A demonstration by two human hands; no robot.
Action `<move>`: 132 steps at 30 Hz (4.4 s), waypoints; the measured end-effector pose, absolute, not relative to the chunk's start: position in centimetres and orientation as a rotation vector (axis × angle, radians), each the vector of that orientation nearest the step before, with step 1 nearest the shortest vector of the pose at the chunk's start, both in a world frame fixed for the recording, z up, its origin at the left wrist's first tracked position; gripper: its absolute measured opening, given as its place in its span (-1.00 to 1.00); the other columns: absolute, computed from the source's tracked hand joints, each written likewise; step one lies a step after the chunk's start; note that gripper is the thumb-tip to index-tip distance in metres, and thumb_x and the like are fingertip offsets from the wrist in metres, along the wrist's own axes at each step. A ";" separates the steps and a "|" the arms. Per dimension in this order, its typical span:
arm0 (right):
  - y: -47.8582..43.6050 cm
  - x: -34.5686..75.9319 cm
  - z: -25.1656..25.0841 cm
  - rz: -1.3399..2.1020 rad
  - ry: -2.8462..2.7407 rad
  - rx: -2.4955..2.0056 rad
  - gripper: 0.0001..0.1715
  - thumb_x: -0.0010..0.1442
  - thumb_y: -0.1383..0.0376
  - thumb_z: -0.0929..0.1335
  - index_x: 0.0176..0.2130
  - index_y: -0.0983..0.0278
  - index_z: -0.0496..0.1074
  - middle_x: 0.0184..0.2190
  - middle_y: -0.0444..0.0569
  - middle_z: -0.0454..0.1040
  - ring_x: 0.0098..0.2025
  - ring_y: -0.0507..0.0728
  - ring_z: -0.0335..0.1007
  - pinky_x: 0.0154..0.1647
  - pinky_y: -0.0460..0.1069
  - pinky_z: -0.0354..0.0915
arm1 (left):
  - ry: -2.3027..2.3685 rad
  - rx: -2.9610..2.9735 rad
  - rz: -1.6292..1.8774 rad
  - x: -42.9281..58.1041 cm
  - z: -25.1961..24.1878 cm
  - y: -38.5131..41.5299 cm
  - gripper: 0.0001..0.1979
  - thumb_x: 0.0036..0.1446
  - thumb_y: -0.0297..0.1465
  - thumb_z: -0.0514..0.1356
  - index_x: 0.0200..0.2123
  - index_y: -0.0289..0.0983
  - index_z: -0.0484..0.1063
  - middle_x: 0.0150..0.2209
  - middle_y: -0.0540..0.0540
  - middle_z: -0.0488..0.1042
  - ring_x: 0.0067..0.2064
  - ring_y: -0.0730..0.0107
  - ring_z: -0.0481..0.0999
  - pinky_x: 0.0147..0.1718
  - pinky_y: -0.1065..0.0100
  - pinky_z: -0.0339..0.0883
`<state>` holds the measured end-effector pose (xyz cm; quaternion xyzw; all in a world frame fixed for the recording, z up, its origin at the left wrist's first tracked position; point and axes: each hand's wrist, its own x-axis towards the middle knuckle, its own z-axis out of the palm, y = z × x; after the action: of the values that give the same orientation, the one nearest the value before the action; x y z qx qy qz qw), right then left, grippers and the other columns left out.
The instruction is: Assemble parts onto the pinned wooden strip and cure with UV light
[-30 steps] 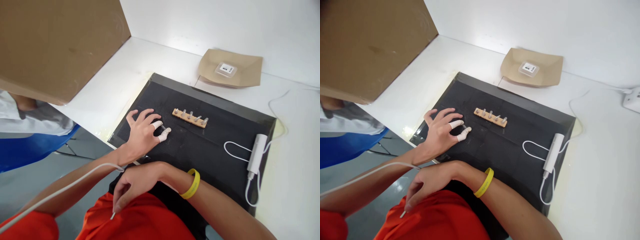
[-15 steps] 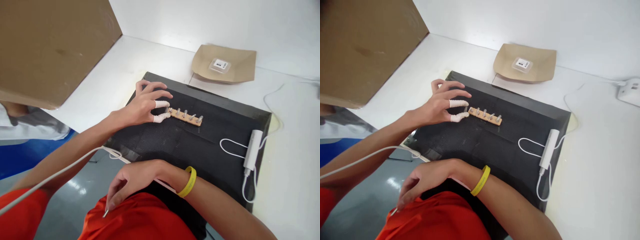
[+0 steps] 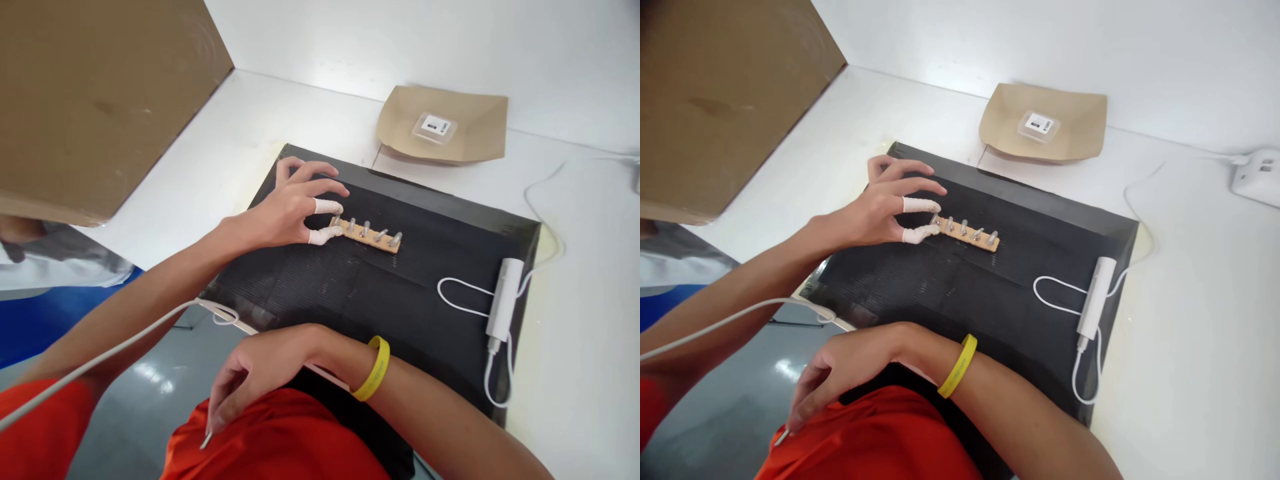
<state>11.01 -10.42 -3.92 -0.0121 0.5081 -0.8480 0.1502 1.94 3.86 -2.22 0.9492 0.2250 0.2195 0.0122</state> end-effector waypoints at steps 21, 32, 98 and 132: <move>-10.3 11.4 -3.5 -2.439 1.385 0.041 -0.82 0.18 0.30 0.55 -0.28 0.29 0.52 -0.39 -0.29 0.46 -0.27 -0.10 0.36 -0.13 -0.22 0.20 | 0.762 2.935 0.589 1.5 -1.6 3.6 -0.50 0.22 0.15 0.30 0.01 -0.07 0.54 0.16 -0.11 0.58 0.31 -0.06 0.39 0.14 -0.09 0.13; -10.3 11.3 -3.7 -2.408 1.542 -0.019 -0.74 0.26 0.13 0.49 -0.21 0.29 0.54 -0.32 -0.24 0.50 -0.23 -0.08 0.40 -0.08 -0.20 0.24 | 0.783 2.892 0.678 1.4 -2.0 2.5 -0.62 0.19 0.05 0.38 -0.14 -0.10 0.62 0.09 -0.10 0.61 0.28 -0.04 0.44 0.15 -0.07 0.16; -10.6 11.4 -3.8 -2.502 1.338 0.054 -0.78 0.11 0.31 0.59 -0.27 0.29 0.54 -0.27 -0.22 0.53 -0.19 -0.08 0.40 -0.14 -0.23 0.25 | 0.503 2.650 0.106 3.3 0.9 9.0 -0.72 0.01 -0.14 0.39 -0.20 -0.09 0.69 0.12 -0.06 0.55 0.33 -0.15 0.35 0.31 -0.15 0.27; -10.6 11.3 -4.0 -2.486 1.378 0.031 -0.78 0.13 0.28 0.58 -0.26 0.29 0.54 -0.36 -0.27 0.50 -0.29 -0.09 0.36 -0.19 -0.21 0.23 | 0.552 2.645 -0.011 2.0 3.0 6.5 -0.76 0.34 -0.27 0.22 -0.04 -0.03 0.69 0.24 -0.04 0.53 0.36 0.03 0.32 0.36 -0.03 0.20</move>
<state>11.27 -10.63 -4.01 0.0108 0.4793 -0.8649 0.1488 2.04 6.47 2.98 0.9554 0.1993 -0.0041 0.2178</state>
